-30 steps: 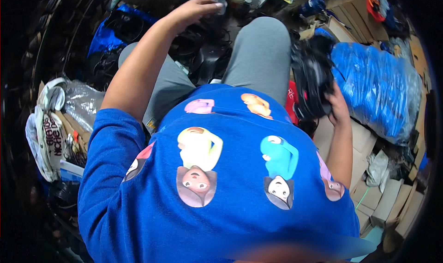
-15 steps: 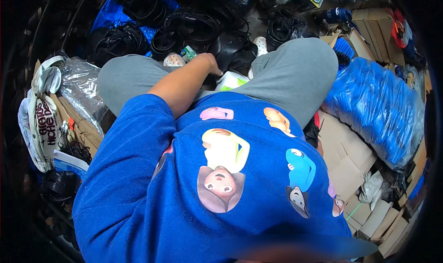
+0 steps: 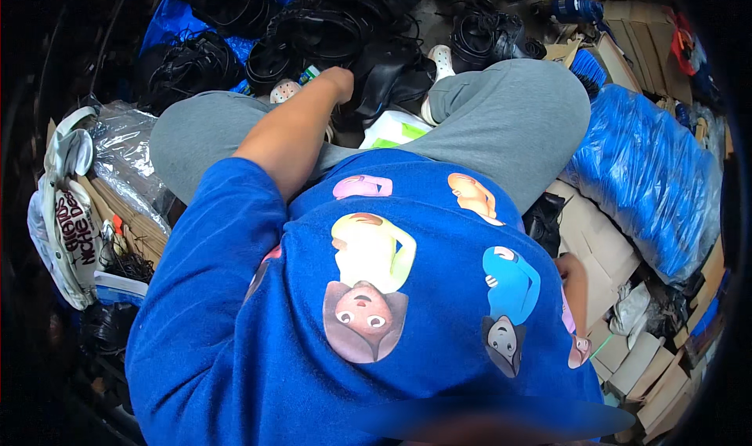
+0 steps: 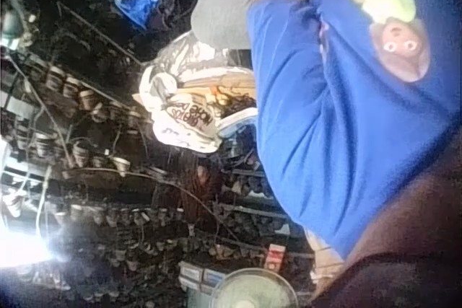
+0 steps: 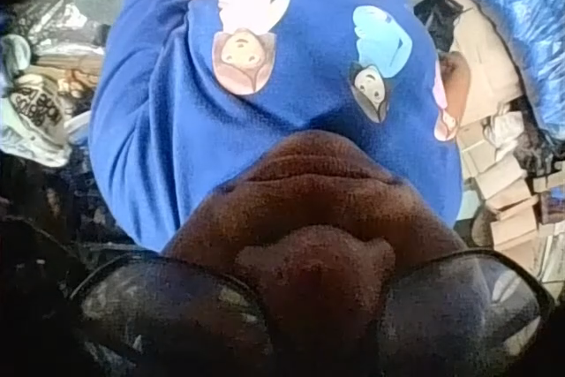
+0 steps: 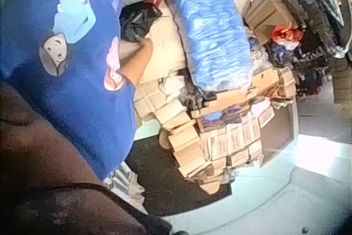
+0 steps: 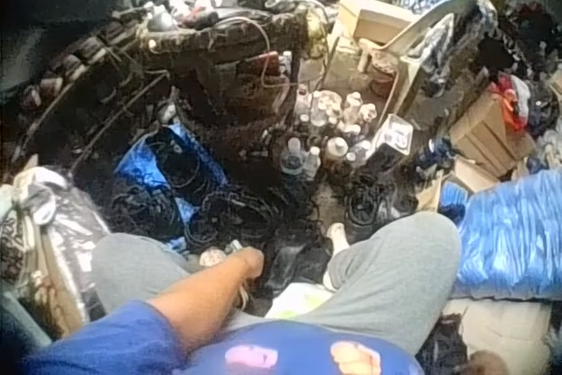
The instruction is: Assembling, lacing, and inspecting black leather boots and shoe components in a workshop.
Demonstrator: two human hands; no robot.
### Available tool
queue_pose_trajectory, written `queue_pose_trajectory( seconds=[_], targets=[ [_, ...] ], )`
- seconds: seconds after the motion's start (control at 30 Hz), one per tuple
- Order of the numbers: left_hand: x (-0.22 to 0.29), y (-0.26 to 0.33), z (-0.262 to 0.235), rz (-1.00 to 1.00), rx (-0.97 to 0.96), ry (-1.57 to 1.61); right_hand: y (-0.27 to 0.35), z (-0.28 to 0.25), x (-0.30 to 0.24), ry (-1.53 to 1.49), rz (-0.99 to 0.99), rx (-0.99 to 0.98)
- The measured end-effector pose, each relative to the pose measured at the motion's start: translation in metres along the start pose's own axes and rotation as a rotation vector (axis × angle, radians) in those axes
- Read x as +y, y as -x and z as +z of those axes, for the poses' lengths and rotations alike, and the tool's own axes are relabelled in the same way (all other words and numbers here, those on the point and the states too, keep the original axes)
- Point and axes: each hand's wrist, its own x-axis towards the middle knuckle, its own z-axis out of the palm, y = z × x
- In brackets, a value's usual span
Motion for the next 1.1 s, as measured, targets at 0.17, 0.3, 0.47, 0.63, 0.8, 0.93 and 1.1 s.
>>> queue_pose_trajectory(
  seconds=[0.17, 0.3, 0.47, 0.63, 0.8, 0.93, 1.1],
  targets=[
    [-0.008, 0.032, -0.089, 0.249, -0.022, 0.518, 0.106, -0.139, -0.069, -0.37, -0.611, 0.776],
    [0.028, 0.083, -0.16, 0.365, 0.104, 1.156, 0.196, -0.19, -0.19, -0.842, -1.113, 0.759],
    [0.085, 0.093, -0.207, 0.556, 0.509, 0.876, 0.229, -0.204, -0.296, -1.12, -1.502, 0.297],
    [0.098, 0.075, -0.198, 0.544, 0.411, 1.189, 0.22, -0.227, -0.323, -1.472, -1.549, -0.063],
    [0.102, 0.054, -0.186, 0.456, 0.353, 1.047, 0.183, -0.251, -0.334, -1.555, -1.51, -0.265],
    [0.074, 0.01, -0.168, 0.494, 0.294, 1.048, 0.161, -0.263, -0.344, -1.56, -1.432, -0.428],
    [-0.045, -0.017, -0.113, -0.076, 0.39, 1.391, 0.197, -0.27, -0.354, -1.61, -1.436, -0.563]
  ],
)
